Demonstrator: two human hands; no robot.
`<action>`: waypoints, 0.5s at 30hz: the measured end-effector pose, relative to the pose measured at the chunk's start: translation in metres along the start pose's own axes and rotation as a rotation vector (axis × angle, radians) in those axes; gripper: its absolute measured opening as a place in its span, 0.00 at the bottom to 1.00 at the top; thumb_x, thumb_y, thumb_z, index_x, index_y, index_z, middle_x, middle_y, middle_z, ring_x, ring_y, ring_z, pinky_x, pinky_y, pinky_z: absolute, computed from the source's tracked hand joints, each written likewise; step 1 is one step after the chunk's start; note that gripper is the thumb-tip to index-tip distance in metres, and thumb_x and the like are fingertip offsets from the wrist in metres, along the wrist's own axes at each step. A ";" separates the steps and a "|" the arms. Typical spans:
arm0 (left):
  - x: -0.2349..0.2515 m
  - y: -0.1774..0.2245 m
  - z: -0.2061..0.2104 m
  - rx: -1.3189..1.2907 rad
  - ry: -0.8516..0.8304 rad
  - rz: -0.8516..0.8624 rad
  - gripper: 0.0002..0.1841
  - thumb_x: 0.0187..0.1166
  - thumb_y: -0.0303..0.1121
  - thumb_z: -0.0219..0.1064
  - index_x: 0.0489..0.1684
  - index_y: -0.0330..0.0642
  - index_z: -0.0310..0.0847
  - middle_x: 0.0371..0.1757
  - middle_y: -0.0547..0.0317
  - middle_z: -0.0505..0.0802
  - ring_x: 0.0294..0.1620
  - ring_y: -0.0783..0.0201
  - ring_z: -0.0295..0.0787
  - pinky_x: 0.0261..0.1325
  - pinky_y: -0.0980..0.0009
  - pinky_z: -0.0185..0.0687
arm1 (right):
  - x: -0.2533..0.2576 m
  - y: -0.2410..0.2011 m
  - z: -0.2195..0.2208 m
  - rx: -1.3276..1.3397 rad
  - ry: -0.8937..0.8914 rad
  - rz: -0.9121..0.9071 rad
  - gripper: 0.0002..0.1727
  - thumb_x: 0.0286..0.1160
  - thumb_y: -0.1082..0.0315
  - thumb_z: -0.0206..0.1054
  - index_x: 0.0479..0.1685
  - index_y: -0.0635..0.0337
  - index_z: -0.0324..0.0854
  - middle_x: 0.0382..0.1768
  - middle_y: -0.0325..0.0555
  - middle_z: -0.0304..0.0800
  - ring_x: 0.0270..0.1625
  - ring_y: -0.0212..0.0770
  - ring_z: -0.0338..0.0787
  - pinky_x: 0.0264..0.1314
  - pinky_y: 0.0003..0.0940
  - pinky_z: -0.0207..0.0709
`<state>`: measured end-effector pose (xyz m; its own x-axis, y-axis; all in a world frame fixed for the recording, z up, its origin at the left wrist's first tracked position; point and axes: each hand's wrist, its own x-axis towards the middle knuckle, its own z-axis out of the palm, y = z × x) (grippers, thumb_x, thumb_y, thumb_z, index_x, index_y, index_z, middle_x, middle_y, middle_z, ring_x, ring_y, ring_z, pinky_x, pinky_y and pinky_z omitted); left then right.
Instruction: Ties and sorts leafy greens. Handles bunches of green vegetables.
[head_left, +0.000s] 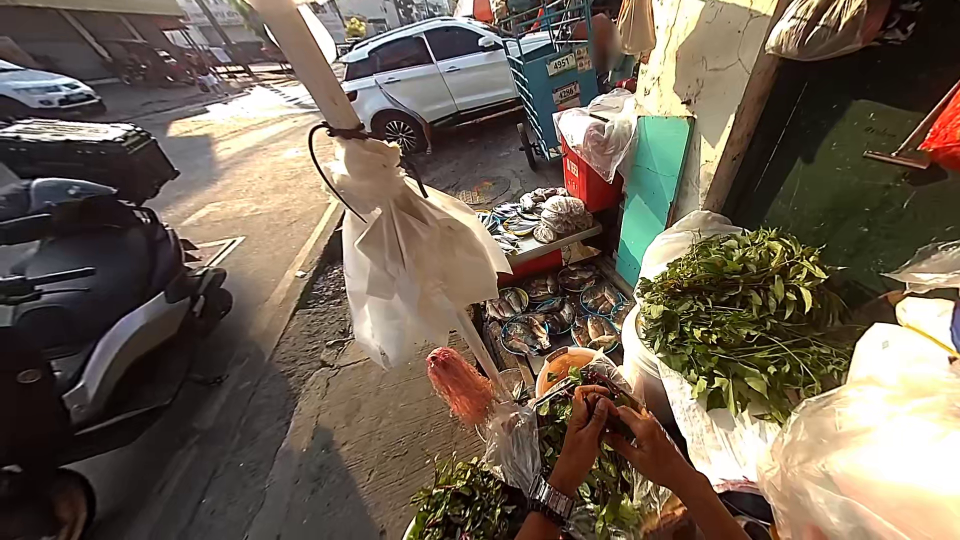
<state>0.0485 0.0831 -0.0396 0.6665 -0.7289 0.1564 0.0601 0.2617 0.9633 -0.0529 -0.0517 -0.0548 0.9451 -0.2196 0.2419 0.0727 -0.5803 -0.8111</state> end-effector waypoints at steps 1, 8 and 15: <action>0.001 0.000 -0.001 -0.004 -0.008 0.004 0.14 0.91 0.32 0.48 0.48 0.37 0.81 0.60 0.56 0.88 0.64 0.67 0.83 0.71 0.68 0.77 | 0.000 0.001 0.001 -0.007 -0.009 0.017 0.28 0.81 0.52 0.68 0.61 0.72 0.84 0.53 0.60 0.93 0.57 0.50 0.94 0.66 0.47 0.85; -0.007 0.009 0.006 -0.297 0.089 -0.124 0.14 0.95 0.33 0.41 0.55 0.40 0.73 0.43 0.60 0.93 0.48 0.68 0.92 0.59 0.67 0.88 | -0.003 -0.023 0.015 -0.251 -0.085 0.090 0.31 0.92 0.55 0.52 0.85 0.67 0.68 0.64 0.62 0.90 0.64 0.64 0.91 0.68 0.63 0.79; -0.017 -0.025 -0.015 -0.396 0.248 -0.225 0.23 0.95 0.35 0.39 0.38 0.39 0.82 0.33 0.56 0.95 0.41 0.63 0.95 0.49 0.67 0.91 | -0.004 -0.012 0.039 -0.284 -0.290 0.215 0.33 0.91 0.47 0.52 0.74 0.70 0.76 0.55 0.66 0.91 0.59 0.65 0.92 0.62 0.63 0.81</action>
<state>0.0466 0.0979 -0.0698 0.7579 -0.6354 -0.1474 0.4668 0.3705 0.8030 -0.0454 -0.0137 -0.0667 0.9823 -0.1531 -0.1078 -0.1865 -0.7464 -0.6388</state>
